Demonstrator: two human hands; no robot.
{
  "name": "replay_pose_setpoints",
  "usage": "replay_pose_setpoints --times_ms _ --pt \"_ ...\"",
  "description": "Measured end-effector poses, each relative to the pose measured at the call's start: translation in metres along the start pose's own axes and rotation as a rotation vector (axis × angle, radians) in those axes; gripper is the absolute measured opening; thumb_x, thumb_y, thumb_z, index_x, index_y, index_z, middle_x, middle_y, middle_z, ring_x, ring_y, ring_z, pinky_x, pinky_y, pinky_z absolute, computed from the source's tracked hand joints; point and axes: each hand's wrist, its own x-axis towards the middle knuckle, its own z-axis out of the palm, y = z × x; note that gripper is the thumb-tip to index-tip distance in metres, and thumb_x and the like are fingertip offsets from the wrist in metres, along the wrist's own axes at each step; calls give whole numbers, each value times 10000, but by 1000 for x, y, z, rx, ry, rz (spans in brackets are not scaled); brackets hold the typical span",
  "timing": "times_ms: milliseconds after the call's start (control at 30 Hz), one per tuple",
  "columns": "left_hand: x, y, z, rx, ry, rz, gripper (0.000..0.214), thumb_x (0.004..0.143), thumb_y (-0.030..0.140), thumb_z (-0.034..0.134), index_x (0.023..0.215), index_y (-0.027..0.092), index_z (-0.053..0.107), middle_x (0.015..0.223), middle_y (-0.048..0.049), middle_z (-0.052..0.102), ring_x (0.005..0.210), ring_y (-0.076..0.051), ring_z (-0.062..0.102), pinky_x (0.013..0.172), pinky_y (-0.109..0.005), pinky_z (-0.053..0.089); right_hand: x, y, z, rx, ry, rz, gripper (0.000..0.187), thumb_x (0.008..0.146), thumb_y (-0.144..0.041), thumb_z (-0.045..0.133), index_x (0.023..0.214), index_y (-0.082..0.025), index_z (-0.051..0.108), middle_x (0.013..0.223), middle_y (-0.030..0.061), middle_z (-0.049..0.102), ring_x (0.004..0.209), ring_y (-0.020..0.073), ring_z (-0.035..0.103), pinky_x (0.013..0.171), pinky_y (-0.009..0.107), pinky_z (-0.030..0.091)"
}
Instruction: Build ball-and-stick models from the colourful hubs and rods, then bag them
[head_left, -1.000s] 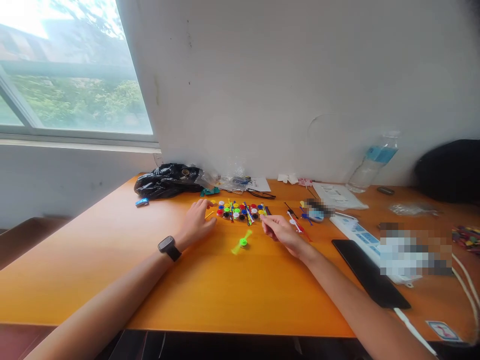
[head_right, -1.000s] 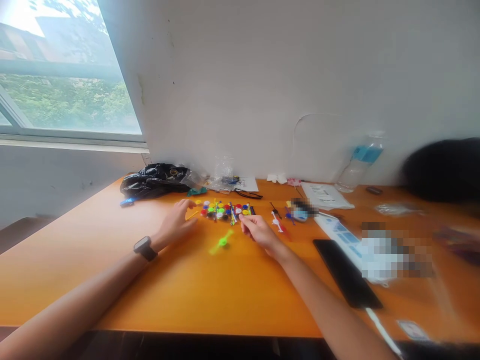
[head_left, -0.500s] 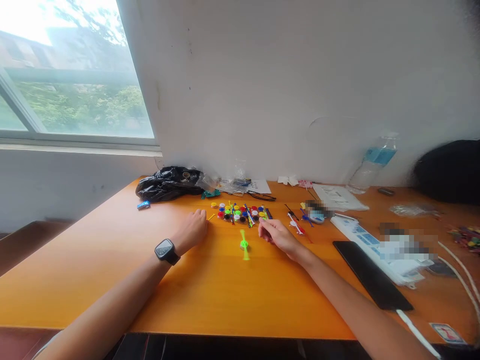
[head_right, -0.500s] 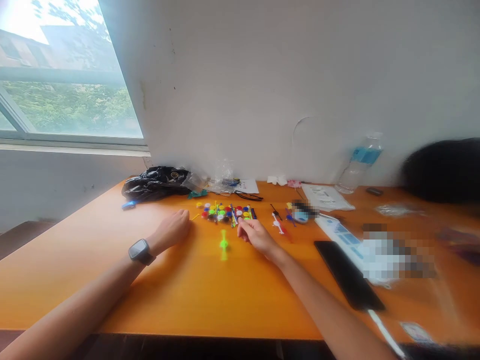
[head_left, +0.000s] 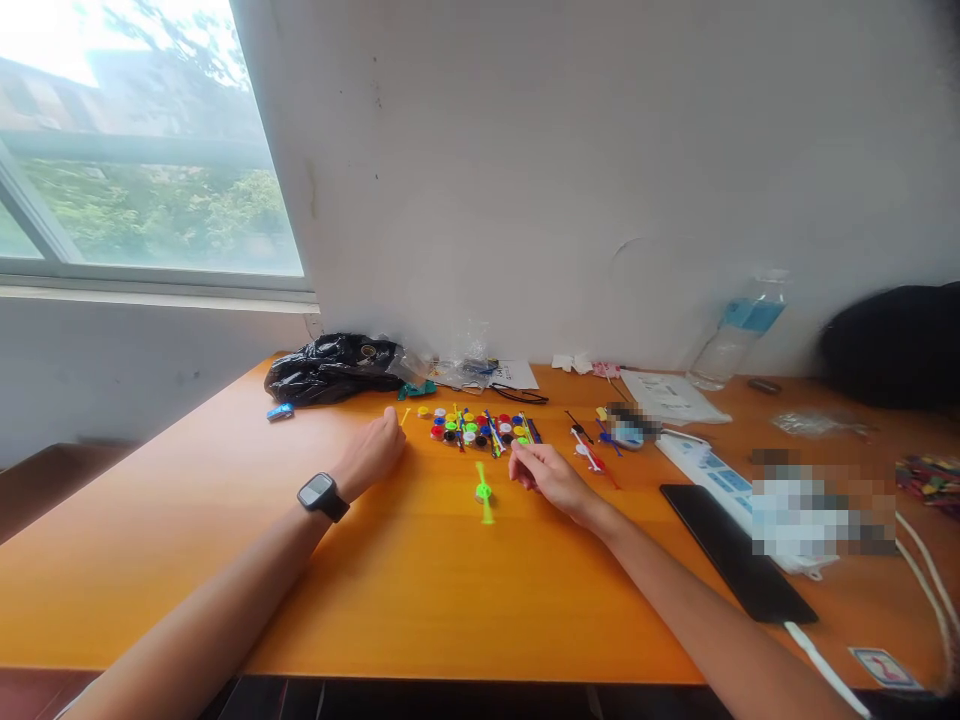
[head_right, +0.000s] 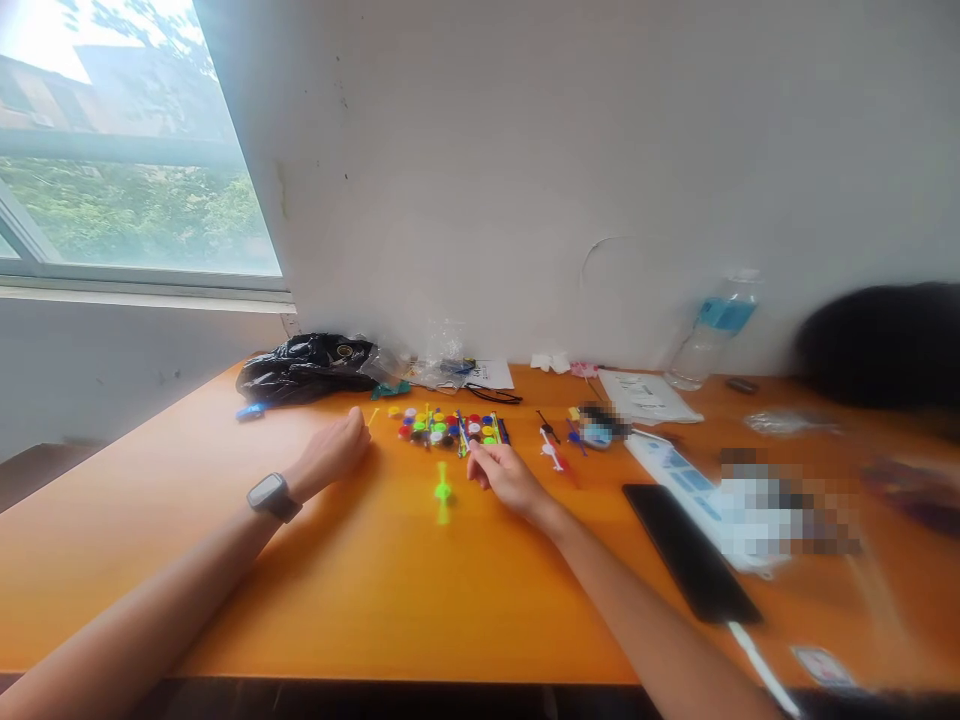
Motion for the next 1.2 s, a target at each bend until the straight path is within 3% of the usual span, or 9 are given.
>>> replay_pose_setpoints --times_ms 167,333,400,700,1200 --pt "7 -4 6 -169 79 -13 69 1010 201 453 967 203 506 827 -67 676 730 -233 629 602 -313 317 1 5 0 -31 -19 -43 665 990 -747 480 709 -176 670 634 15 552 613 151 503 618 301 380" --pt "13 -4 16 -414 217 79 258 1033 280 474 1244 178 581 995 -74 738 826 -215 686 727 -301 481 1 4 -1 -74 -10 -78 666 1001 -745 465 713 -180 669 652 19 570 622 157 514 633 305 391" --pt "14 -4 18 -426 239 79 297 1019 289 498 1262 172 621 1008 -78 754 832 -216 700 763 -310 512 0 4 -2 -95 -5 -80 662 1005 -741 460 716 -182 667 647 18 566 626 162 523 638 307 396" --pt "13 -5 18 -402 184 58 296 991 262 524 1171 153 732 998 -102 799 885 -245 745 835 -336 563 -3 2 -2 -144 -22 -95 620 1035 -691 447 737 -190 660 695 26 598 648 167 537 654 308 412" --pt "14 -1 15 -340 145 38 305 1001 248 524 1161 159 768 1075 -128 809 951 -269 763 867 -339 563 -3 2 4 -195 -36 -92 639 1031 -709 434 721 -195 653 621 5 540 606 167 505 631 308 387"
